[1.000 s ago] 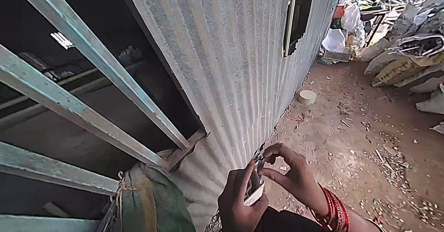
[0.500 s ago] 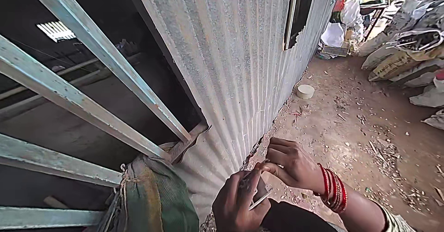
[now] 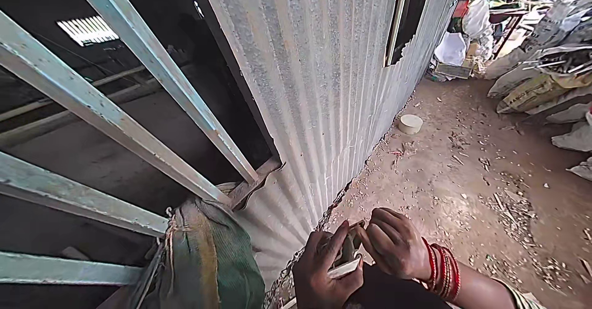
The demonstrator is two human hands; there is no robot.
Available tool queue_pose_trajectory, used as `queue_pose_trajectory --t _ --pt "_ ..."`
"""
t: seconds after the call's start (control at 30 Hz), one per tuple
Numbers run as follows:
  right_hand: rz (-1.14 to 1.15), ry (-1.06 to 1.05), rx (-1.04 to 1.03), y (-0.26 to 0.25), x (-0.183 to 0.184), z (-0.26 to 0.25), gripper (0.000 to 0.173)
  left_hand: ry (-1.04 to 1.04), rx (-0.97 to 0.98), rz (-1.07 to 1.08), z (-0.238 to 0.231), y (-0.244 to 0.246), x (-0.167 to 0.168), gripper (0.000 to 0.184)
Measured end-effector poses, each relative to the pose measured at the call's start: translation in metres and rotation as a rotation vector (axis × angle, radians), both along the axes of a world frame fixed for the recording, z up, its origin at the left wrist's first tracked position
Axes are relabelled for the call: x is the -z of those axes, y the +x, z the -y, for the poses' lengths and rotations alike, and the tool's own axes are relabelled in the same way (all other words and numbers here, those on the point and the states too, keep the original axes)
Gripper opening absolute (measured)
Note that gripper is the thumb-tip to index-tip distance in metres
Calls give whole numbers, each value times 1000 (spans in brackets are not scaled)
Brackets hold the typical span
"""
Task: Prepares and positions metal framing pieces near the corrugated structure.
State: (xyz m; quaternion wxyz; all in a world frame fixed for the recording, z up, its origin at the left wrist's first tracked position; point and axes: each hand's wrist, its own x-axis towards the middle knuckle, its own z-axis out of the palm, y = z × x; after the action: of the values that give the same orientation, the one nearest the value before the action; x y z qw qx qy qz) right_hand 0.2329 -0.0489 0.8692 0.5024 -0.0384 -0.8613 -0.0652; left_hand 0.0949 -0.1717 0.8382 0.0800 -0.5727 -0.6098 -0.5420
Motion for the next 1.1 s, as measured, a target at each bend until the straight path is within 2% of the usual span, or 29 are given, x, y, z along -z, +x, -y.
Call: queue_pose_trajectory --t 0.1,0.13,0.17,0.27,0.37,0.47,0.6,0.73,0.9,1.1 --pt "247 -130 -295 11 6 31 30 -4 -209 100 -11 -25 -2 51" --pt "288 -115 -375 14 9 34 30 9 -295 157 -13 -38 0 53" --pt "240 -76 -355 13 10 33 34 28 -344 166 -7 -49 -3 55" --pt "27 -132 -55 4 -3 2 44 104 -241 52 3 -56 -20 57" --pt "71 -278 53 -1 -12 -9 51 101 -187 -98 -1 -37 -15 49" --pt "145 -213 171 -12 -25 -14 62 95 -165 -216 -7 -28 -16 44" --pt "183 -118 37 -16 -27 -20 47 92 -152 -245 -3 -23 -13 47" --pt "148 -139 -159 -17 -18 -22 42 83 -162 -243 2 -21 -11 53" --pt "82 73 -83 -16 -6 -20 30 4 -139 -122 7 -9 -3 56" --pt "83 86 -148 -9 -1 -16 26 0 -83 -39 12 0 1 52"
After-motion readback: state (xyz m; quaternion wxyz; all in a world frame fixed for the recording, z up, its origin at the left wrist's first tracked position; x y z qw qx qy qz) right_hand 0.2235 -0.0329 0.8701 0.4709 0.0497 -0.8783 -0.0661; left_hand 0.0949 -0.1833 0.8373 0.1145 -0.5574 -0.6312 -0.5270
